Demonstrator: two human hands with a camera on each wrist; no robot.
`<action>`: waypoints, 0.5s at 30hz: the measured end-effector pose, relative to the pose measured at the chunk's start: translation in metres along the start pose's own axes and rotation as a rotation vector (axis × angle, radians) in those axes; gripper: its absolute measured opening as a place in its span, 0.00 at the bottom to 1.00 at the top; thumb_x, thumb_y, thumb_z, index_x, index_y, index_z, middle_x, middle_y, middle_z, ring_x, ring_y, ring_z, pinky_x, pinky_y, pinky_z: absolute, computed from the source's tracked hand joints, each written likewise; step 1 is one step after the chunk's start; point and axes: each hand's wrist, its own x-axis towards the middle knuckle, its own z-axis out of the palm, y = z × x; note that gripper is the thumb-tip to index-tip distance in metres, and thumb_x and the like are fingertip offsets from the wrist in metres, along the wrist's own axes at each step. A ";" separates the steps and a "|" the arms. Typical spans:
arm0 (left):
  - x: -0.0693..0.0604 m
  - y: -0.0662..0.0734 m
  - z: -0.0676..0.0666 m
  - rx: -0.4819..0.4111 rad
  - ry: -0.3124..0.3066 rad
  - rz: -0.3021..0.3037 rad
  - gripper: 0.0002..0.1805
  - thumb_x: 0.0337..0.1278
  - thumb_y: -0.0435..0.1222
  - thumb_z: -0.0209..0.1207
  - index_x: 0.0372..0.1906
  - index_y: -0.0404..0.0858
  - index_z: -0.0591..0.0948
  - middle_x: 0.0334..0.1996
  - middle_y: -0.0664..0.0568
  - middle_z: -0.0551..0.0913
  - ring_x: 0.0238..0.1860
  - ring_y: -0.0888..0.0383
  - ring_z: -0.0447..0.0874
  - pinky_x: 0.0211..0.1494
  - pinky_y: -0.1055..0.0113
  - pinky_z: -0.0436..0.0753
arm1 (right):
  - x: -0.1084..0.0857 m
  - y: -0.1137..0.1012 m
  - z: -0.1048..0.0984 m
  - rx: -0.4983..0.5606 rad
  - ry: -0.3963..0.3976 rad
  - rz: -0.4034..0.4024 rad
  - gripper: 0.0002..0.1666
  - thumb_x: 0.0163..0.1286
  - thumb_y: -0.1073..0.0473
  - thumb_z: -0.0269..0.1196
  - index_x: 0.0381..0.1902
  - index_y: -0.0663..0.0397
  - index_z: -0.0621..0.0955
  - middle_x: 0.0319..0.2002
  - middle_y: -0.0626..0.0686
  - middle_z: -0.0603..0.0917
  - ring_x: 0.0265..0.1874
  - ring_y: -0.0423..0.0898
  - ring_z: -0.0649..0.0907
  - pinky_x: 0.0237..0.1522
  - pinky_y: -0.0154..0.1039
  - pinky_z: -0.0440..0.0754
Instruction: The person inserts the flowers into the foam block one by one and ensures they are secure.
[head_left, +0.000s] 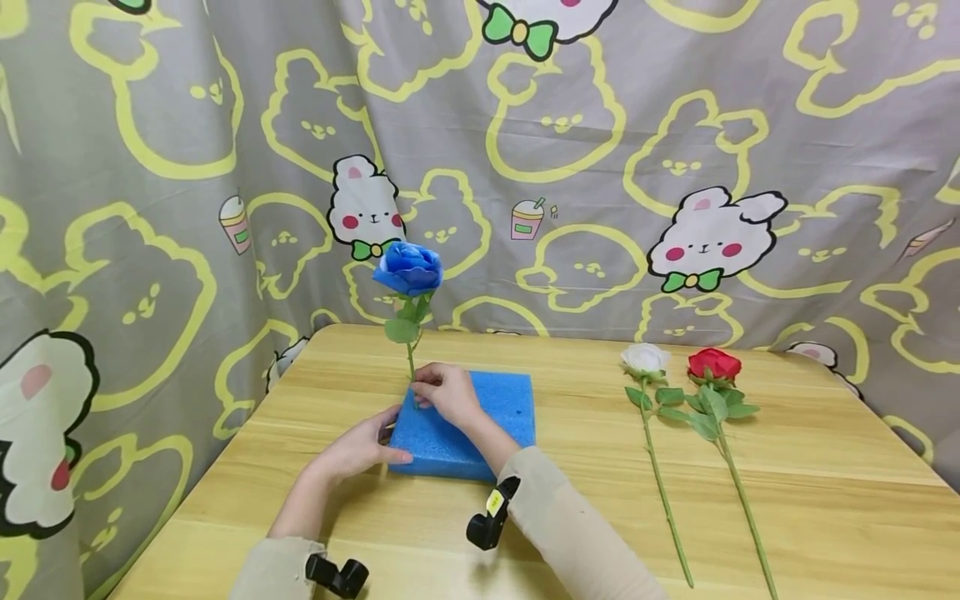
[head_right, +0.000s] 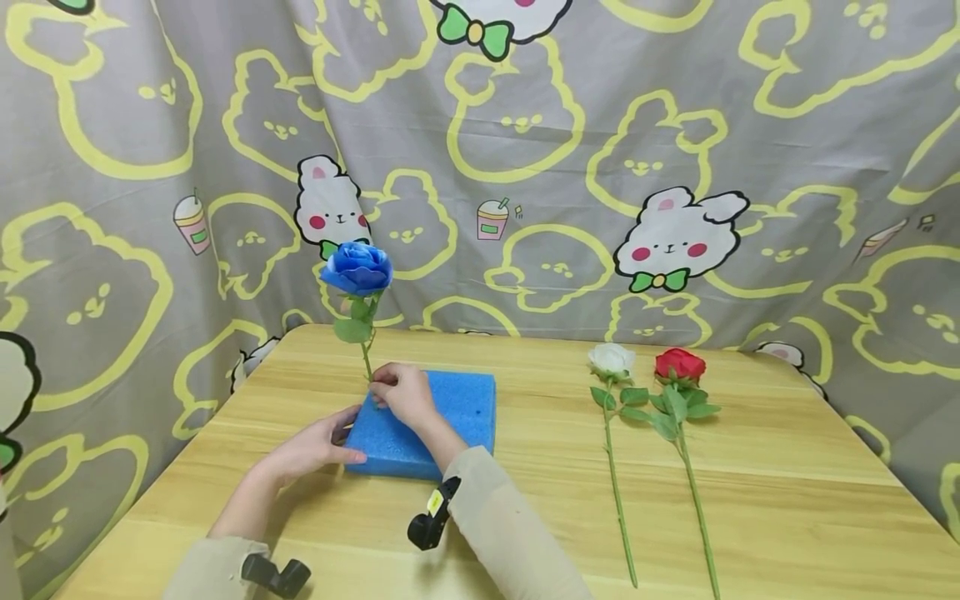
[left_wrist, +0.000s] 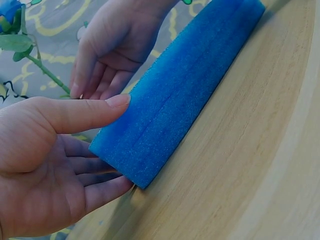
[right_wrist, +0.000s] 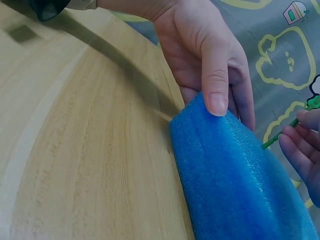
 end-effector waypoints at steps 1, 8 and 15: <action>0.000 0.000 0.000 -0.005 0.001 -0.002 0.50 0.50 0.36 0.66 0.69 0.23 0.47 0.68 0.29 0.51 0.66 0.33 0.54 0.65 0.44 0.58 | 0.000 0.000 -0.001 -0.001 -0.003 0.001 0.09 0.64 0.67 0.61 0.40 0.67 0.82 0.30 0.58 0.84 0.26 0.48 0.85 0.27 0.34 0.83; 0.000 0.000 0.001 -0.001 0.015 -0.020 0.50 0.50 0.37 0.66 0.69 0.23 0.47 0.67 0.29 0.53 0.66 0.34 0.55 0.65 0.45 0.59 | -0.001 -0.002 -0.010 0.005 -0.015 0.009 0.10 0.65 0.64 0.60 0.41 0.65 0.82 0.32 0.58 0.84 0.27 0.50 0.84 0.30 0.37 0.83; 0.001 -0.001 0.002 -0.006 0.037 -0.039 0.51 0.47 0.37 0.67 0.69 0.23 0.48 0.67 0.30 0.54 0.66 0.35 0.56 0.65 0.46 0.59 | -0.008 -0.007 -0.026 0.016 -0.054 0.019 0.14 0.65 0.62 0.60 0.43 0.69 0.80 0.32 0.59 0.84 0.31 0.56 0.84 0.32 0.41 0.83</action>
